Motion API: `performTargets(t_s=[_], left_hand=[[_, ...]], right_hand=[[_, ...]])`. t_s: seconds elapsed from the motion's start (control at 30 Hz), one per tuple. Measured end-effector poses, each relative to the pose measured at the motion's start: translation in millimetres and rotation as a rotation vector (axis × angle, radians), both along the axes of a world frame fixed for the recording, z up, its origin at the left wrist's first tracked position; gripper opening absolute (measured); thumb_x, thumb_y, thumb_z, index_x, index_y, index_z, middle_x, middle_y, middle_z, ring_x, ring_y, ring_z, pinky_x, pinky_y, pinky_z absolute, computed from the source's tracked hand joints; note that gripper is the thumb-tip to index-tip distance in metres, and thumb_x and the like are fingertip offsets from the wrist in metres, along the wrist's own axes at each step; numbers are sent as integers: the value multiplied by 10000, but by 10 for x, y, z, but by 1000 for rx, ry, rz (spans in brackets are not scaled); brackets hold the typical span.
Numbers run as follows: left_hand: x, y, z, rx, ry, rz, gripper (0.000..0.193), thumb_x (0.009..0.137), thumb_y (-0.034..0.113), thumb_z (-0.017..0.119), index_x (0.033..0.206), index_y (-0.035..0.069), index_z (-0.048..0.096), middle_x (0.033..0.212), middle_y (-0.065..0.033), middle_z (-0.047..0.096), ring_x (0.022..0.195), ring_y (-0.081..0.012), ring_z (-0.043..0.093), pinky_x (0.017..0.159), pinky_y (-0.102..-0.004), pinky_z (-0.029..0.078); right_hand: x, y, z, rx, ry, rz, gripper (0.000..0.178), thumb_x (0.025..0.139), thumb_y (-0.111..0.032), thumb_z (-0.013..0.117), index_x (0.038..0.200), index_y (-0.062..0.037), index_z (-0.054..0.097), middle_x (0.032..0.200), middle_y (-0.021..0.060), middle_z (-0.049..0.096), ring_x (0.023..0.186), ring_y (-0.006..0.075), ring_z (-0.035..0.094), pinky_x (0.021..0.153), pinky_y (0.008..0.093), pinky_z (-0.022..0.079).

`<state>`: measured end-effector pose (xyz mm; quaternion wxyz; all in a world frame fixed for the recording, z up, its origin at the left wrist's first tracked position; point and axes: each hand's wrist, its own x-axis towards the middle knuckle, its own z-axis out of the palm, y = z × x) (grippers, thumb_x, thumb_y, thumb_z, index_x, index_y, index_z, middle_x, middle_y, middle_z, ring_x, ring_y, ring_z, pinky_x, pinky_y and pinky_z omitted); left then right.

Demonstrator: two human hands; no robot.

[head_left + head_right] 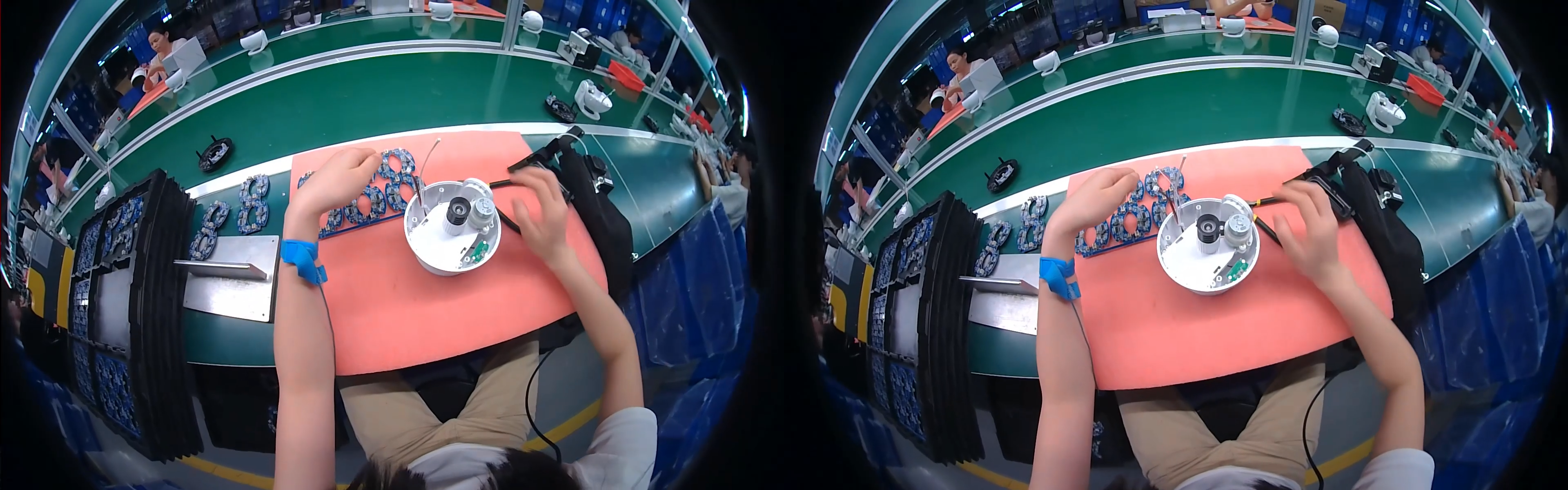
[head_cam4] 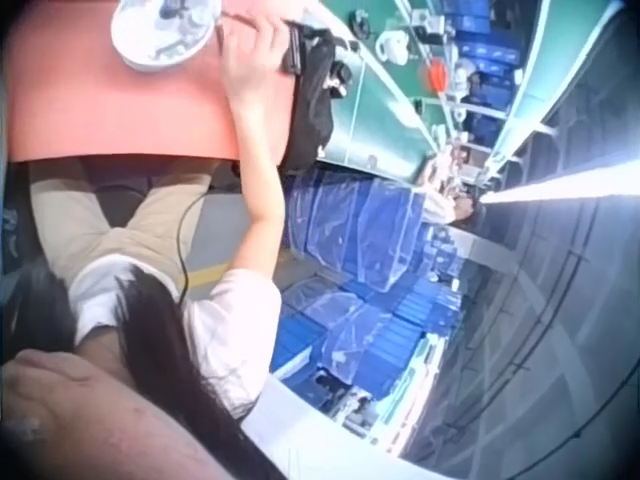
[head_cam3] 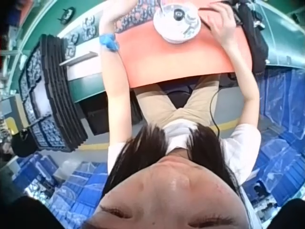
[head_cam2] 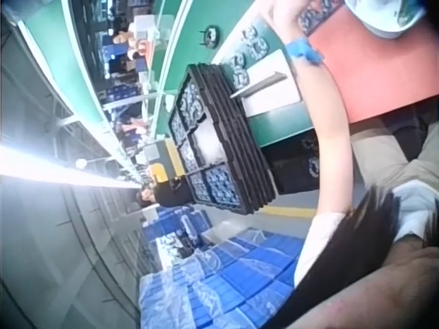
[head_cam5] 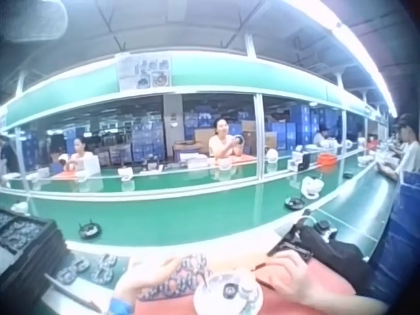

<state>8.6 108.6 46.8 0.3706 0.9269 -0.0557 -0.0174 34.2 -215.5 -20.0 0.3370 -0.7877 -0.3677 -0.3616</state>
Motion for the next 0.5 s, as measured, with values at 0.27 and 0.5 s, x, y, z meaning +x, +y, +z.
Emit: performTargets(t_s=[0.27, 0.5], left_hand=[[42, -79, -26, 57, 49, 22, 372, 948, 243, 383, 893, -67, 582, 701, -161, 621, 575, -224, 664, 590, -361, 497], [48, 29, -122, 79, -36, 61, 351, 929, 211, 379, 779, -60, 542, 662, -185, 608, 589, -251, 672, 603, -384, 498]], right_hand=[[-408, 89, 106, -446, -451, 273, 285, 751, -201, 733, 1003, -106, 639, 996, -22, 633, 857, 158, 554, 747, 301, 455], [1, 215, 365, -307, -290, 290, 336, 647, -48, 764, 924, -101, 582, 854, 29, 640, 727, 202, 586, 656, 337, 450]])
